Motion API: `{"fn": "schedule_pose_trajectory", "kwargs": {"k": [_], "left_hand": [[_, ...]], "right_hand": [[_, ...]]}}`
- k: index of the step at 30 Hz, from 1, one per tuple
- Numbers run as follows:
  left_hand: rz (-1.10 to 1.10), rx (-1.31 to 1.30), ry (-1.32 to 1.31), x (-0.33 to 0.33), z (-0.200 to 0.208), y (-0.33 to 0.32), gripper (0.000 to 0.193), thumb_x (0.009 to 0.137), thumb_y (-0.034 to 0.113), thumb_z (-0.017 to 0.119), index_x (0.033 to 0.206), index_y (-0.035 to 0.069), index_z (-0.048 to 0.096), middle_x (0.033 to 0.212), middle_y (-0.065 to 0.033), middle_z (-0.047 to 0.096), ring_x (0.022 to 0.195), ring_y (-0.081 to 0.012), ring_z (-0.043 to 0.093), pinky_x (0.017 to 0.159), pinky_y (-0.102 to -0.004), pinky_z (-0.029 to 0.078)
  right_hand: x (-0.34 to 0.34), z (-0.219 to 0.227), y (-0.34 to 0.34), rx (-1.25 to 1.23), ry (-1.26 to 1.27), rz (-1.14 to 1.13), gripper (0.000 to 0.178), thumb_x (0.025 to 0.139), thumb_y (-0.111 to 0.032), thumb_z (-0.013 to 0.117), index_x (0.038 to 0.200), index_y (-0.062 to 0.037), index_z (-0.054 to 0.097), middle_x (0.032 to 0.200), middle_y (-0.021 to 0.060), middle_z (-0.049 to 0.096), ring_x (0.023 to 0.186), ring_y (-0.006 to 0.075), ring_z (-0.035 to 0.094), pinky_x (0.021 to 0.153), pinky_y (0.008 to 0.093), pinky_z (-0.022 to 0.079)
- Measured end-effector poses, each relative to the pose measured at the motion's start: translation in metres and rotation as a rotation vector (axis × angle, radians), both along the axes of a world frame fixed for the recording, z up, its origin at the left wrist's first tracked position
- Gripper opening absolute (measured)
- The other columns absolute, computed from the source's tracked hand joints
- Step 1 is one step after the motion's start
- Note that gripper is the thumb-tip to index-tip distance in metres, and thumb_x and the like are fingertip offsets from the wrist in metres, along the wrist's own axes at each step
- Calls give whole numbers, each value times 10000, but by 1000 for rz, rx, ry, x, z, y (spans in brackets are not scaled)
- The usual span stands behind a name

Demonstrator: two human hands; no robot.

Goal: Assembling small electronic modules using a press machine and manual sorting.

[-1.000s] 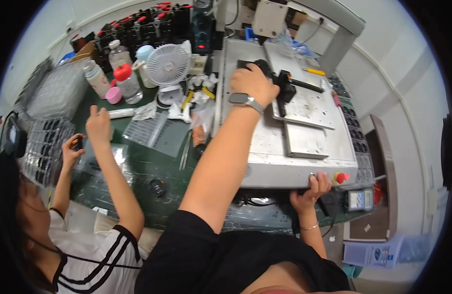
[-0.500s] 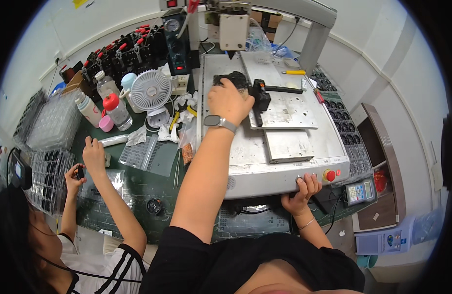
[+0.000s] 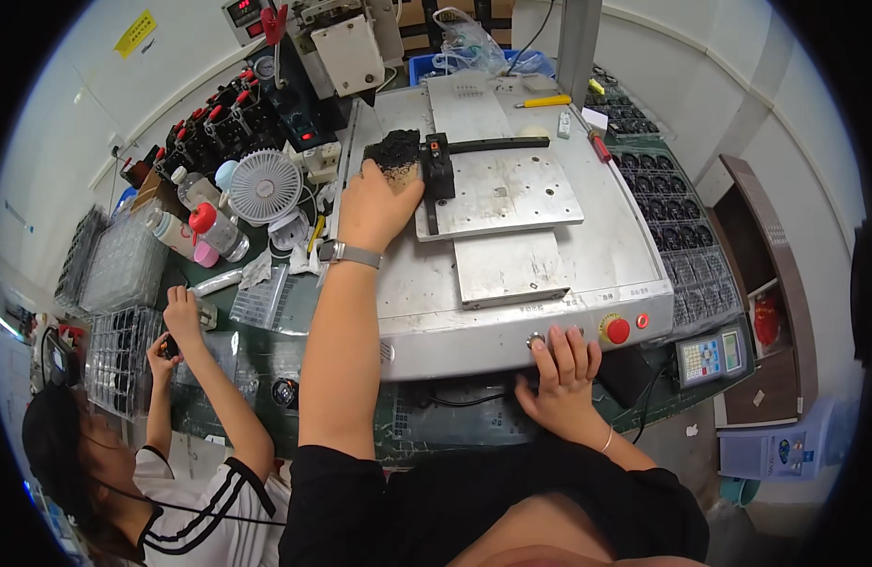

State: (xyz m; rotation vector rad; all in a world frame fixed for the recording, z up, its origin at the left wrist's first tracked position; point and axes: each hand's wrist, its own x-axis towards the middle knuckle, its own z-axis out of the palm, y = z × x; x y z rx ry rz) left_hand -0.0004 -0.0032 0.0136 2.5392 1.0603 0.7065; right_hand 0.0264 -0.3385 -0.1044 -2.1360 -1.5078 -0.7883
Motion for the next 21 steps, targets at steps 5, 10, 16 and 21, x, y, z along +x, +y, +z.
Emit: {"fn": "schedule_pose_trajectory", "kwargs": {"k": [5,10,16,21], "left_hand": [[24,53,-61,-1,-7,5,667,762,456,656,1134,-83,528,1036,-308,620,981,-446,600,864,-448,484],[-9,-47,-59,-5,2,2,743,750,465,669,1204,-96,493,1105,-325,596,1033,-438,592,894,-420,473],[7,-107,-151,-12,7,3,833,730,486,668,1222,-151,452,1115,-344,584,1061,-441,579,918,-418,462],[20,-397,-275,-2,-4,43,851,765,553,640,1307,-76,451,1204,-260,574,1127,-369,559,930,-399,447]], "right_hand": [[9,4,-7,-33,23,86,711,686,-209,716,1331,-137,425,1410,129,369,1350,337,289,1093,538,148],[9,7,-10,-28,20,97,713,690,-212,719,1336,-145,424,1408,131,371,1342,333,301,1088,533,159],[5,23,-12,-52,38,124,576,691,-187,708,1233,-101,534,1321,133,468,1266,328,398,1069,499,236],[44,90,-62,411,91,128,329,700,-100,680,1016,-22,634,1038,150,607,976,324,585,858,443,440]]}}
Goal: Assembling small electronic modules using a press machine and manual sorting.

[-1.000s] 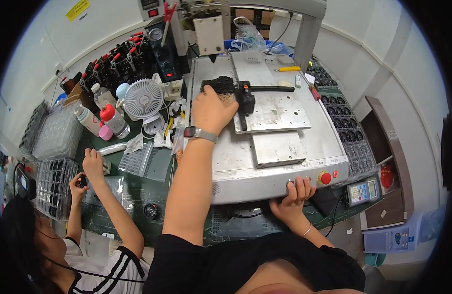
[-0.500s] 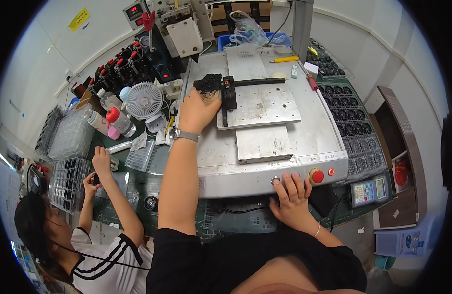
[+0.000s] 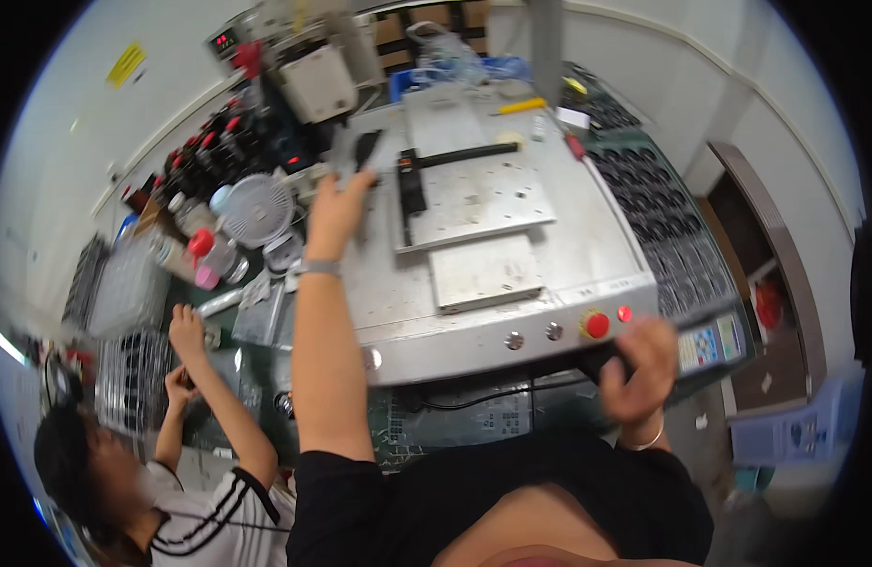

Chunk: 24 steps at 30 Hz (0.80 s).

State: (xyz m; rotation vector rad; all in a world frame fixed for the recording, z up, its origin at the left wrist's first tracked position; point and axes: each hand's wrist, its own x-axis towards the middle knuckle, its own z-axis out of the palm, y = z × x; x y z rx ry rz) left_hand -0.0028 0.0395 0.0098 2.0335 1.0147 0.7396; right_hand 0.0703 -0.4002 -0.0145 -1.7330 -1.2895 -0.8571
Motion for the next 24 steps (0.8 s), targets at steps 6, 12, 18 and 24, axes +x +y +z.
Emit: {"fn": "schedule_pose_trajectory", "kwargs": {"k": [6,12,18,24], "left_hand": [[107,-3,-139,-23,-3,30,618,815,545,609,1157,32,576,906,-46,603,715,-159,543,653,-293,466],[-58,460,574,-12,-12,-10,682,827,550,588,1175,-34,534,1054,-295,632,1010,-439,609,847,-471,469],[89,719,377,-9,12,-42,613,850,496,585,1209,-1,557,1069,-277,615,1006,-447,576,861,-482,463],[-277,650,-285,-13,54,-129,309,814,189,657,1041,-17,614,1061,-182,601,1025,-343,555,932,-399,414]], "right_hand": [[121,14,-33,-272,337,-420,233,819,-157,637,995,-5,632,1044,170,624,982,332,597,868,388,459],[161,2,-23,-628,465,-458,219,843,-209,619,922,-6,642,884,151,652,864,328,627,772,399,497],[66,23,-28,-462,412,-75,432,755,-236,718,1121,-31,619,1150,170,581,1098,314,554,942,393,435],[101,-21,-25,-251,1171,370,843,687,-196,752,1425,-89,358,1355,138,412,1274,261,389,1067,323,298]]}}
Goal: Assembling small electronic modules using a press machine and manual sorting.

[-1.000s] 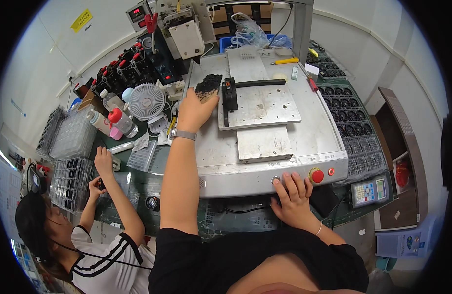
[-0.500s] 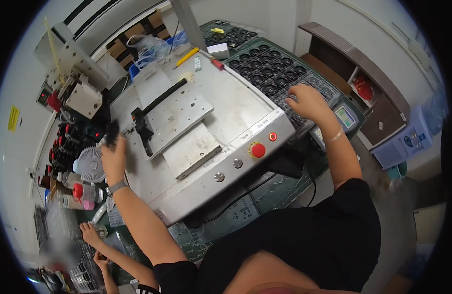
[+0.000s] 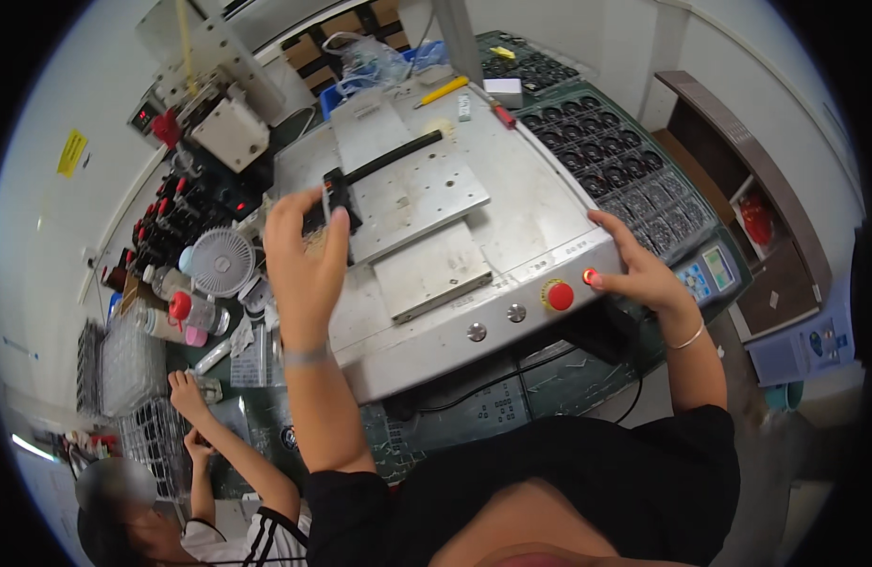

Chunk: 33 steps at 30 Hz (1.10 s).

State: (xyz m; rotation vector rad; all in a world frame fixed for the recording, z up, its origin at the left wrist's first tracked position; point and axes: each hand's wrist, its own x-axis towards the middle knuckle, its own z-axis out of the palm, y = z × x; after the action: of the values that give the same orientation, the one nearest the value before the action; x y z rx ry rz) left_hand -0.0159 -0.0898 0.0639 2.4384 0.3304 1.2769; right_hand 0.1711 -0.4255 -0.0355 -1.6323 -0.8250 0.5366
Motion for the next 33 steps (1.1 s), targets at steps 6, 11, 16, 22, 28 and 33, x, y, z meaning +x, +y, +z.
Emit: {"fn": "schedule_pose_trajectory", "kwargs": {"k": [6,11,16,22,28,33], "left_hand": [[-1444,-229,-398,-53,8,-110,162,910,142,557,863,0,618,1038,-267,578,904,-392,600,734,-490,529],[-1721,-688,-221,-58,12,-150,98,923,121,573,917,23,574,945,-169,609,828,-323,608,681,-418,564],[-1836,-748,-133,-47,-4,-147,82,901,99,603,883,19,594,881,-168,600,768,-307,587,649,-394,543],[-1868,-764,-202,-51,-22,-147,136,932,79,496,915,-42,554,1005,-234,560,887,-385,578,712,-473,539],[-1795,-832,-179,-31,-23,-170,105,897,115,622,884,12,601,901,-156,595,779,-303,582,662,-396,546],[-1634,-822,-317,-41,-13,-177,93,903,112,601,873,24,598,920,-147,589,840,-304,579,700,-402,553]], "right_hand": [[8,-5,5,-113,-196,-170,842,705,-217,758,1424,-89,339,1329,145,439,1247,244,407,1048,323,311],[94,0,18,-200,-531,-246,392,807,-303,687,1100,-53,610,1099,128,565,1067,263,542,916,363,424],[153,-44,70,-665,-707,-133,276,795,-261,663,941,-27,678,1070,178,585,1017,327,560,870,406,471],[169,-51,87,-801,-978,-215,283,728,-216,699,919,-11,658,993,185,604,933,332,589,819,417,492],[214,-35,65,-878,-574,-168,305,718,-210,732,906,20,660,925,207,672,880,345,648,773,422,507],[220,-51,58,-881,-697,-59,313,724,-234,731,900,17,671,931,215,671,895,352,645,785,434,500]]}}
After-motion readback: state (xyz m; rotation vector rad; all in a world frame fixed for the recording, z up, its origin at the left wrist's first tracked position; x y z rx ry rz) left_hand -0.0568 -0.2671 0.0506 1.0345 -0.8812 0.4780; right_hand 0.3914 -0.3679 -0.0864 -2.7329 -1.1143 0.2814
